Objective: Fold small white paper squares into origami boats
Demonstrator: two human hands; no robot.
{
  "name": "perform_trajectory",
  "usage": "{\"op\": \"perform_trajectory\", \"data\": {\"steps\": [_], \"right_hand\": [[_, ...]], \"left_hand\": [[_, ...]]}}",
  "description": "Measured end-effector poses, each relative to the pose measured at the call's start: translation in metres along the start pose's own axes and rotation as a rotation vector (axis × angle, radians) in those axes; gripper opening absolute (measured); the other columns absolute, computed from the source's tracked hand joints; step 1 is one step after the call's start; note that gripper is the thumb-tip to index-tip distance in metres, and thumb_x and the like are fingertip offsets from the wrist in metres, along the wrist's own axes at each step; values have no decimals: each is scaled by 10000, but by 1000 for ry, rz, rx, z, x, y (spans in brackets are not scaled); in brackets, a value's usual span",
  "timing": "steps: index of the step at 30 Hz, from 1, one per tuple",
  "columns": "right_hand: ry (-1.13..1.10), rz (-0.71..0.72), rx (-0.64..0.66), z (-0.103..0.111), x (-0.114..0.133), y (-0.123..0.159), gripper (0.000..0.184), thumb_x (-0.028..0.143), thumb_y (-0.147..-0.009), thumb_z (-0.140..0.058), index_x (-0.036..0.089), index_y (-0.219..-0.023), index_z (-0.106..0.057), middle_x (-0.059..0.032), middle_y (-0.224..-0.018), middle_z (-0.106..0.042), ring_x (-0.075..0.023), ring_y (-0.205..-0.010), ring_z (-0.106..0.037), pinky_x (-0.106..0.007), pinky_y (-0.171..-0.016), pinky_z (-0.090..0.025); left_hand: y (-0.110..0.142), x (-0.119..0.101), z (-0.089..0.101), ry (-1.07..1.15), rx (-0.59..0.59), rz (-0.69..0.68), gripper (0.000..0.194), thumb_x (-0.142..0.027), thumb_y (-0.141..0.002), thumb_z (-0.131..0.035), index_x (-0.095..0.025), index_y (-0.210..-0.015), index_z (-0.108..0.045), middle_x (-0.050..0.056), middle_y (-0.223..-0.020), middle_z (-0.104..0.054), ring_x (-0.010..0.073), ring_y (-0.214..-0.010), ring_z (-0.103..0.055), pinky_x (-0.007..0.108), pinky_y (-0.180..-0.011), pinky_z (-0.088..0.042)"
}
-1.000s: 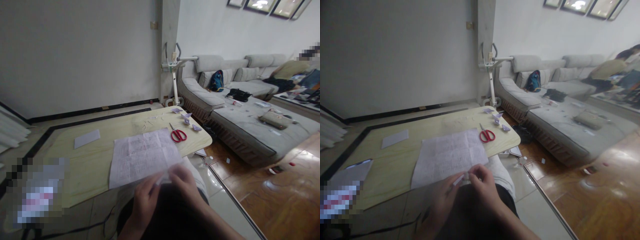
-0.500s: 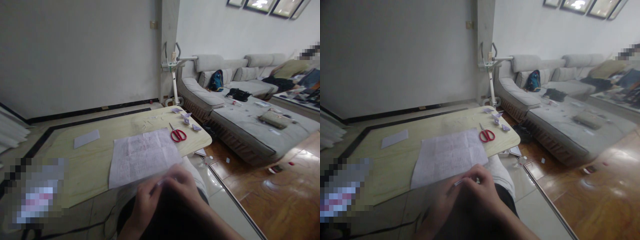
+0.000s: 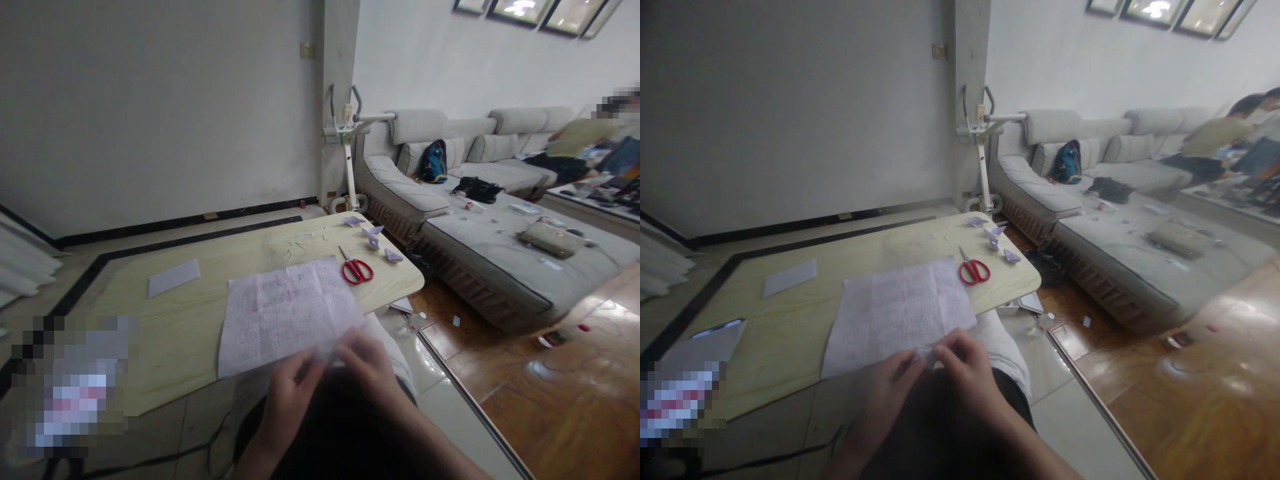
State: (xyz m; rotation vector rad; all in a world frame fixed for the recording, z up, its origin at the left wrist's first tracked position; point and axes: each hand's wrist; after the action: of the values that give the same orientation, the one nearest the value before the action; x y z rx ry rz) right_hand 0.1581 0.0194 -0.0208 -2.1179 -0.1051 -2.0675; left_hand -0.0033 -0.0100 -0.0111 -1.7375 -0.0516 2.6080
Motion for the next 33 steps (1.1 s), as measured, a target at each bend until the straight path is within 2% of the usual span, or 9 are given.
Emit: {"op": "perform_trajectory", "data": {"steps": [5, 9, 14, 20, 28, 33], "right_hand": [[7, -30, 49, 1, 3, -1, 234, 375, -846, -646, 167, -741, -632, -4, -690, -618, -162, -677, -564, -265, -638, -450], [144, -8, 100, 0, 2, -1, 211, 350, -827, -667, 167, -723, -663, -11, -693, -627, -163, -676, -562, -277, -663, -446], [21, -106, -24, -2, -5, 0, 269, 398, -798, -668, 172, -658, -626, 14, -591, -585, -146, -581, -526, -248, -540, -421], [-11, -119, -95, -6, -4, 0, 278, 408, -791, -665, 178, -651, -597, 17, -593, -574, -143, -569, -518, -249, -541, -427], [6, -109, 37, -7, -2, 1, 293, 423, -830, -638, 161, -700, -625, 11, -646, -563, -148, -641, -518, -251, -597, -434], [-18, -120, 92, -9, 0, 3, 353, 467, -838, -634, 153, -679, -616, 13, -630, -547, -136, -615, -502, -241, -574, -421]], "left_hand": [[-1, -6, 4, -42, 15, -11, 314, -369, -895, -540, -191, -700, -709, -7, -613, -724, 161, -570, -670, 211, -536, -480], [-1, -8, 6, -81, 106, -44, 289, -352, -882, -561, -206, -686, -715, -10, -629, -728, 163, -597, -680, 214, -557, -485], [-1, -4, 3, 53, 120, 46, 179, -339, -831, -606, -207, -823, -726, -4, -721, -748, 184, -691, -701, 244, -630, -532], [1, 6, -7, 133, 99, 73, 274, -385, -887, -533, -200, -732, -662, -15, -655, -674, 162, -638, -648, 235, -604, -512], [5, 6, -1, 153, 57, 5, 348, -404, -891, -517, -202, -617, -587, -30, -553, -569, 144, -561, -584, 218, -553, -463], [4, 11, -3, 148, 14, -7, 343, -398, -897, -496, -207, -619, -557, -34, -565, -544, 143, -566, -568, 215, -556, -462]]}}
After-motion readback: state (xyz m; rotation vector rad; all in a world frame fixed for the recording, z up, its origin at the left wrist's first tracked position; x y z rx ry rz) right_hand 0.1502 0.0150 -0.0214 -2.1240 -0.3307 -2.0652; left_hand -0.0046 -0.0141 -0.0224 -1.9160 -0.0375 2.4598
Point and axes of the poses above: each hand's wrist, its own y-axis away from the middle knuckle, its own z-axis out of the back of the hand, x = y × z
